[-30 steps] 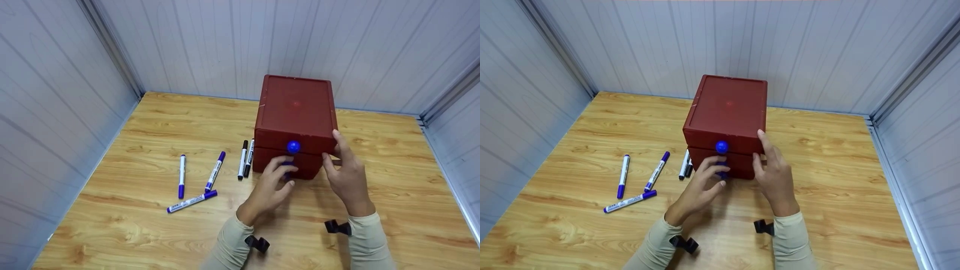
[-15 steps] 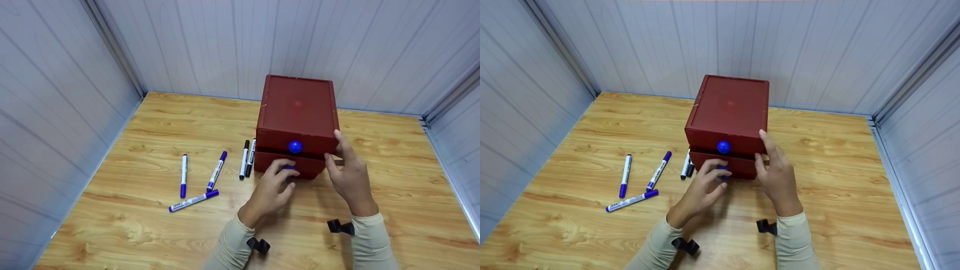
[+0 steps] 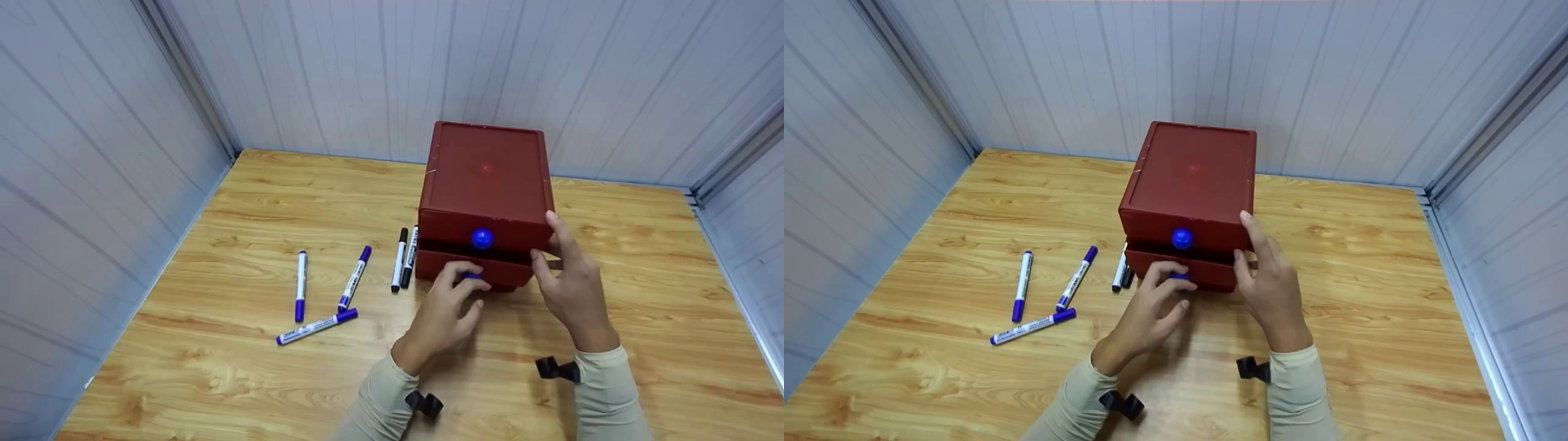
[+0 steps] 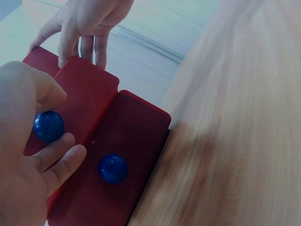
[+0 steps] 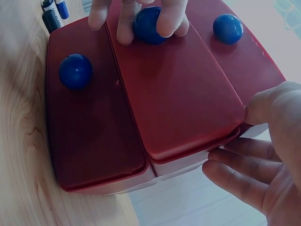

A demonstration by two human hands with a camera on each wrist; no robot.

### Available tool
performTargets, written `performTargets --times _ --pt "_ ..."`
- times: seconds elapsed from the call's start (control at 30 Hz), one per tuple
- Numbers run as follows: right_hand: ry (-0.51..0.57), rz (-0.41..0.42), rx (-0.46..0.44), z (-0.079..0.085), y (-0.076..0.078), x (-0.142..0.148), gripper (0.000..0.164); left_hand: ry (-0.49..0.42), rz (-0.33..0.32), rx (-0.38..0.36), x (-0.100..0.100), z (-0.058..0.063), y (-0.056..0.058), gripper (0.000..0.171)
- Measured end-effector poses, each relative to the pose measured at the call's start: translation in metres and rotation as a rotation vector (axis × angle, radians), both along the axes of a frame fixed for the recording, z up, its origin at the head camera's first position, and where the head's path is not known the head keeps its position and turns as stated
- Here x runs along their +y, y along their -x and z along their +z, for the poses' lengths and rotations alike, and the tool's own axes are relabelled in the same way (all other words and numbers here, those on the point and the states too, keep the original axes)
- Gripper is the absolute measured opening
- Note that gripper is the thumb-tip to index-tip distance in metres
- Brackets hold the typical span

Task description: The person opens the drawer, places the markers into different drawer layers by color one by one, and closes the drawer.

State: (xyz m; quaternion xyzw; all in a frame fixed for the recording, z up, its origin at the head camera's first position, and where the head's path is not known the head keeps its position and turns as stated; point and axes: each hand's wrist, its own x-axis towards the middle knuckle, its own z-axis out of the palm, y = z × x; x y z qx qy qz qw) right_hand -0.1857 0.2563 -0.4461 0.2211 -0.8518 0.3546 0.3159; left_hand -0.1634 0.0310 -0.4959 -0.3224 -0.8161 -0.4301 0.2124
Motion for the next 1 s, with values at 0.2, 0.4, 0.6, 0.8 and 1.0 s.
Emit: performTargets --times 0.2,0.4,0.6,0.8,1.0 --pt "-0.002 0.007 -0.01 0.001 0.0 0.001 0.072 0.01 0.008 0.022 -0.001 0.001 -0.003 0.024" --pt "0.001 0.008 -0.013 0.002 -0.001 0.002 0.072 0.022 0.009 0.029 -0.001 0.001 -0.006 0.024" --pt "-0.003 0.006 -0.02 0.002 -0.001 0.003 0.072 0.048 -0.009 0.043 -0.004 0.001 -0.01 0.024" --pt "-0.018 -0.009 -0.018 0.003 0.0 0.003 0.072 0.044 -0.052 0.068 -0.01 0.002 -0.016 0.026" --pt "-0.018 -0.021 -0.035 0.003 0.0 0.004 0.07 0.052 -0.079 0.066 -0.014 0.002 -0.023 0.026"
